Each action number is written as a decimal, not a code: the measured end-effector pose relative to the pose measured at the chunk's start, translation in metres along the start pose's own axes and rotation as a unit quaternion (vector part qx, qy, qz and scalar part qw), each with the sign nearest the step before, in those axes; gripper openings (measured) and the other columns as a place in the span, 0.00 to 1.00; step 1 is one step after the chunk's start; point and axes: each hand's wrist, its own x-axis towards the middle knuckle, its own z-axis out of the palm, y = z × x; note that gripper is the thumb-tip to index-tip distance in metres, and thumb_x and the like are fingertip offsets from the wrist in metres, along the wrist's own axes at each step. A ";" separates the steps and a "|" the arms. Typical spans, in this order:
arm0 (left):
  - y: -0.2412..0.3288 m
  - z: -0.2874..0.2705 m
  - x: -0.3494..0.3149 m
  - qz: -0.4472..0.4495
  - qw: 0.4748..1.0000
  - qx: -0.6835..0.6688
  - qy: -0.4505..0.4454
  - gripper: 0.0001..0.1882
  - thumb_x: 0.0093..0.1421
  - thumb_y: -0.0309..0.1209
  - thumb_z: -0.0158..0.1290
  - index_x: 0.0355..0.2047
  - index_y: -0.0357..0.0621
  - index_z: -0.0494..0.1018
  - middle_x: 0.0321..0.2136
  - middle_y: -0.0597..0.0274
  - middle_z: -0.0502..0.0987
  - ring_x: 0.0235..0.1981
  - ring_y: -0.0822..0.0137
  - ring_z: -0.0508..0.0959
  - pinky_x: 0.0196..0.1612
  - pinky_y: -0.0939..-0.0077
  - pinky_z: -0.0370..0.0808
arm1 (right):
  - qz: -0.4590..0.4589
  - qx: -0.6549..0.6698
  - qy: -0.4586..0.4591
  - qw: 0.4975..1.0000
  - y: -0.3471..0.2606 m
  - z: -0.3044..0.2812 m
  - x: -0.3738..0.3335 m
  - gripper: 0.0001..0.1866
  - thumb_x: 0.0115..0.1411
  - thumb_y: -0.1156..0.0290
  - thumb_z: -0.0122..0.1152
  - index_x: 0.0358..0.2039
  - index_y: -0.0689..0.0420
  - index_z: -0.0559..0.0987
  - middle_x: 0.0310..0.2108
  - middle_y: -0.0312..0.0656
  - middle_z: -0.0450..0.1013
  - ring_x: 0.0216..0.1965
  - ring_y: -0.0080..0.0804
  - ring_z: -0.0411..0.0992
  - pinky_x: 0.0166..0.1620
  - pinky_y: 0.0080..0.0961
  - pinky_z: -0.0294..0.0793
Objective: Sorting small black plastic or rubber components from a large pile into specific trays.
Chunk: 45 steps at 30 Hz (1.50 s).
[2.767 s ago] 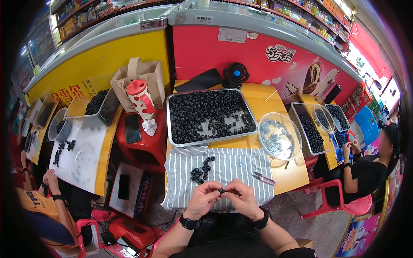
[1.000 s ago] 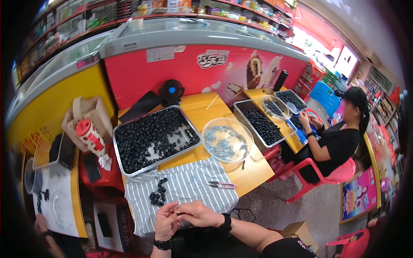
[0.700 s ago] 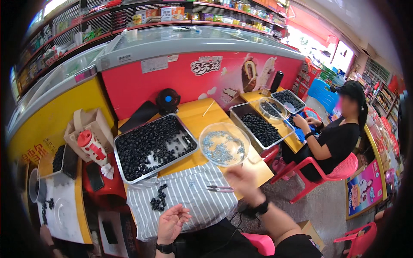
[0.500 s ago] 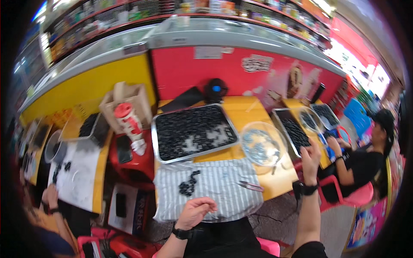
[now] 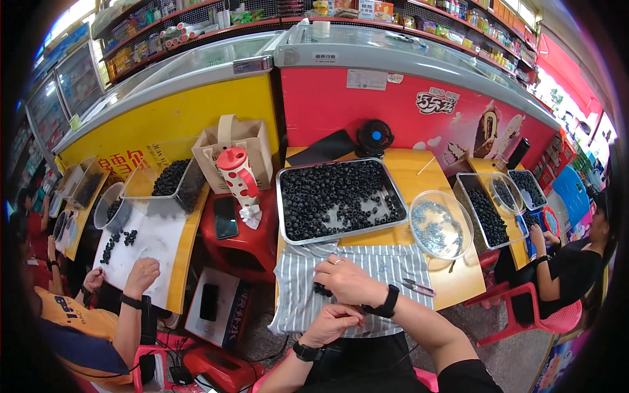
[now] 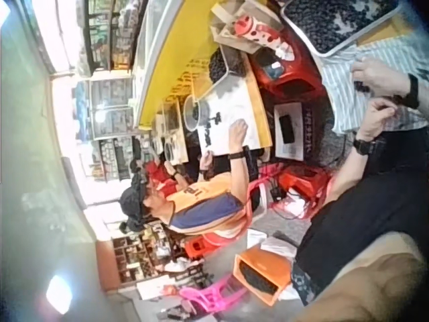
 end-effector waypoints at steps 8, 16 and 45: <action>0.005 0.004 0.003 -0.004 0.999 -0.001 -0.035 0.05 0.60 0.23 0.55 0.33 0.32 0.77 0.34 0.54 0.76 0.36 0.65 0.77 0.41 0.75 0.73 | 0.062 0.004 -0.011 0.998 0.014 -0.016 -0.032 0.08 0.45 0.77 0.62 0.29 0.57 0.77 0.34 0.39 0.73 0.38 0.43 0.69 0.41 0.36 0.70; 0.006 0.005 0.003 -0.011 0.999 0.010 -0.044 0.05 0.61 0.24 0.53 0.34 0.33 0.77 0.34 0.58 0.76 0.35 0.68 0.76 0.40 0.76 0.72 | 0.172 0.064 0.092 0.979 0.010 -0.031 -0.072 0.03 0.49 0.78 0.60 0.26 0.60 0.76 0.26 0.45 0.71 0.31 0.48 0.70 0.35 0.38 0.70; -0.003 0.005 0.005 0.024 0.994 -0.063 0.088 0.13 0.63 0.22 0.50 0.48 0.32 0.71 0.43 0.54 0.76 0.40 0.67 0.78 0.44 0.75 0.76 | 0.158 0.067 0.200 0.965 -0.065 -0.013 -0.086 0.09 0.46 0.79 0.64 0.30 0.60 0.75 0.29 0.45 0.71 0.31 0.44 0.72 0.32 0.34 0.73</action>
